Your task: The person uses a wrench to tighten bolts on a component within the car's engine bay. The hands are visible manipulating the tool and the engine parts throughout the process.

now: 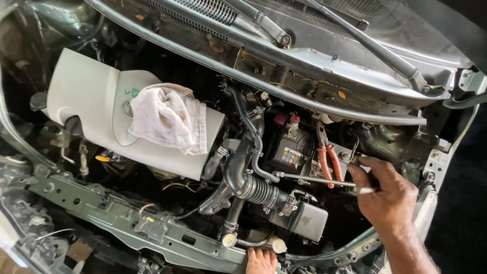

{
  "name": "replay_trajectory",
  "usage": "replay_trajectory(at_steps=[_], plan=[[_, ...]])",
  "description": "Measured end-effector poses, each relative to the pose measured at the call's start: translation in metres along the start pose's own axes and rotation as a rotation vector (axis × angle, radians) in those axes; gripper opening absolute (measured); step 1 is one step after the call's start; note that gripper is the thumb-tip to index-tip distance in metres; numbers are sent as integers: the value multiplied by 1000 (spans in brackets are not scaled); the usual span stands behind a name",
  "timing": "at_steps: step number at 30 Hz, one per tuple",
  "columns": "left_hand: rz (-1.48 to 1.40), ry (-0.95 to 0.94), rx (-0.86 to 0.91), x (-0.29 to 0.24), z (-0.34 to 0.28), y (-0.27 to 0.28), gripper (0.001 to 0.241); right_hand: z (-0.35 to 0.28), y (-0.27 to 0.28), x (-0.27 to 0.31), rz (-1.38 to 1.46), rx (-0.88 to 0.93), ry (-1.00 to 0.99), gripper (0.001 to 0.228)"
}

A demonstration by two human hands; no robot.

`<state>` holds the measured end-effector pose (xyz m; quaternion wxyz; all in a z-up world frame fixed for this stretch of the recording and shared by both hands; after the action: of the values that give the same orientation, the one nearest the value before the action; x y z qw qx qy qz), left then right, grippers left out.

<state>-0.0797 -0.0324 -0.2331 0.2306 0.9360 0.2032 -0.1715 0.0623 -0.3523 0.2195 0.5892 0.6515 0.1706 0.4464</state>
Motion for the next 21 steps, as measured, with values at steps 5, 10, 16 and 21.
replay_trajectory(at_steps=[5, 10, 16, 21], plan=[[58, 1, -107, 2, 30, -21, 55, -6, 14, -40, 91, -102, -129, 29], [-165, -119, -128, 15, 106, -73, 35, -5, -12, -102, 562, 19, -437, 27], [-140, -88, -245, 14, 125, -71, 35, 53, -57, -79, 652, 167, -427, 29], [-97, -74, -331, 10, 121, -70, 36, 86, -93, -41, 721, 313, -266, 25]])
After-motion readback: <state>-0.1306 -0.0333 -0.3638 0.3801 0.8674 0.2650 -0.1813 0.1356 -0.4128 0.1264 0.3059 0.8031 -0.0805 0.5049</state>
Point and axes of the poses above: each hand's wrist, its own z-axis towards the middle knuckle, its own y-axis out of the back of the hand, x = y × z, the point moved 8 cm from there along z, towards the middle knuckle, and after that the axes turned 13 degrees about x, right-handed, at the moved point
